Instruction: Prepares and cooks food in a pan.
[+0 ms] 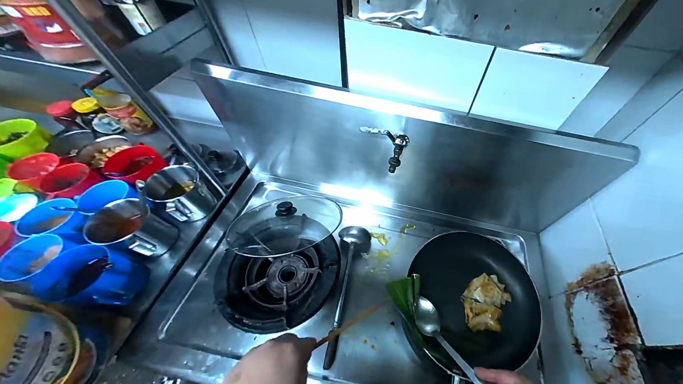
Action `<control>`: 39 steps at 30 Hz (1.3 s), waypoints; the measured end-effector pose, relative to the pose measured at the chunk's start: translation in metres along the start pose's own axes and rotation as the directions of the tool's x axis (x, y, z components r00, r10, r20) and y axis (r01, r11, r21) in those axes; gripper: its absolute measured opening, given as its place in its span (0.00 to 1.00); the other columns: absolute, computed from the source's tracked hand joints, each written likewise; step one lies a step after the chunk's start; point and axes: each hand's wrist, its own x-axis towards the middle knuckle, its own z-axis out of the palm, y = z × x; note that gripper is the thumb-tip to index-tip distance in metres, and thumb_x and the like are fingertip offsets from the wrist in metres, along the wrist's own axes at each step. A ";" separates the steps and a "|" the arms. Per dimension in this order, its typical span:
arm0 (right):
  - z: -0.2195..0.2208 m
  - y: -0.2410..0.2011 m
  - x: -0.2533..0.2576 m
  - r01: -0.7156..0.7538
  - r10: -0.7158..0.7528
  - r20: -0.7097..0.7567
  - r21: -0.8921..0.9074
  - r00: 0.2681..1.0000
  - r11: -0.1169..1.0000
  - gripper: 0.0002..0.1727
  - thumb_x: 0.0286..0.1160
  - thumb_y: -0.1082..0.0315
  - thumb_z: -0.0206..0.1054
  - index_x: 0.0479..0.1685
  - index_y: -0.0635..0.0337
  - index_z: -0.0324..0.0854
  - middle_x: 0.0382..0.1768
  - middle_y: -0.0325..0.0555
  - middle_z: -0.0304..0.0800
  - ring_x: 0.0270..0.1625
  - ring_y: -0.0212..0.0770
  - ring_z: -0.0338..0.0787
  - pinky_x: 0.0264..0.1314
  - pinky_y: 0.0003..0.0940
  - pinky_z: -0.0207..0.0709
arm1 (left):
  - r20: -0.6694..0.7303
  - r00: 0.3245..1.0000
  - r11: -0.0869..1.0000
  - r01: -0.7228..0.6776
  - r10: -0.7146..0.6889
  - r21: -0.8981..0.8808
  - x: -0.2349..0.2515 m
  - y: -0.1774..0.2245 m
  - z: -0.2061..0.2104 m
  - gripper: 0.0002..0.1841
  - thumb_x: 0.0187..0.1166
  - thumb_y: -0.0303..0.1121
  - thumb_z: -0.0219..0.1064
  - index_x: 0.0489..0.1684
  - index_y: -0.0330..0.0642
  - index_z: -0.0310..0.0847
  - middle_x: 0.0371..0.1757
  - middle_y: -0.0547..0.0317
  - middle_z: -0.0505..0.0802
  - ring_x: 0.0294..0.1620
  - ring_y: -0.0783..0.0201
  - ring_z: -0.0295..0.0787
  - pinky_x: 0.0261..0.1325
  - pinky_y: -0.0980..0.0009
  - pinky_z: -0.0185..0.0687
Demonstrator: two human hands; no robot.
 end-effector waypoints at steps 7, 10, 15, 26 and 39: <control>0.004 -0.003 -0.003 0.001 -0.001 -0.010 -0.021 1.000 1.000 0.20 0.81 0.70 0.67 0.71 0.54 0.85 0.40 0.41 0.95 0.21 0.33 0.83 0.20 0.27 0.73 | 0.093 0.995 0.999 -0.032 0.034 -0.022 0.014 0.021 0.016 0.18 0.89 0.37 0.52 0.66 0.52 0.87 0.61 0.50 0.92 0.63 0.49 0.91 0.65 0.46 0.85; 0.005 -0.006 -0.005 -0.006 0.005 -0.017 -0.033 1.000 0.999 0.20 0.81 0.71 0.67 0.70 0.56 0.85 0.40 0.42 0.95 0.22 0.33 0.83 0.21 0.28 0.73 | 0.025 0.999 0.996 -0.033 0.035 -0.077 -0.003 0.010 0.008 0.18 0.88 0.36 0.55 0.68 0.51 0.88 0.60 0.48 0.93 0.62 0.46 0.91 0.65 0.43 0.84; 0.006 -0.004 -0.007 0.001 -0.002 -0.015 -0.039 1.000 0.999 0.20 0.81 0.71 0.66 0.71 0.56 0.85 0.39 0.41 0.95 0.21 0.33 0.83 0.21 0.28 0.74 | 0.024 1.000 0.994 0.011 -0.009 -0.106 -0.020 -0.024 0.014 0.17 0.88 0.35 0.55 0.63 0.47 0.90 0.56 0.43 0.95 0.59 0.41 0.92 0.63 0.37 0.83; 0.016 -0.013 -0.016 0.012 -0.014 -0.058 -0.040 0.998 0.999 0.20 0.81 0.70 0.66 0.71 0.56 0.84 0.40 0.41 0.95 0.22 0.33 0.85 0.21 0.28 0.76 | 0.165 0.986 1.000 0.014 -0.014 -0.002 0.040 0.072 0.023 0.16 0.87 0.33 0.53 0.64 0.47 0.85 0.66 0.47 0.90 0.67 0.44 0.88 0.64 0.43 0.86; 0.017 -0.006 0.000 -0.009 0.020 -0.053 0.198 0.998 0.980 0.18 0.78 0.74 0.68 0.66 0.61 0.85 0.36 0.45 0.95 0.19 0.33 0.82 0.17 0.27 0.70 | 0.110 0.992 0.998 0.057 -0.057 0.010 0.020 0.058 0.010 0.17 0.88 0.37 0.53 0.65 0.51 0.87 0.65 0.49 0.91 0.66 0.46 0.89 0.64 0.43 0.86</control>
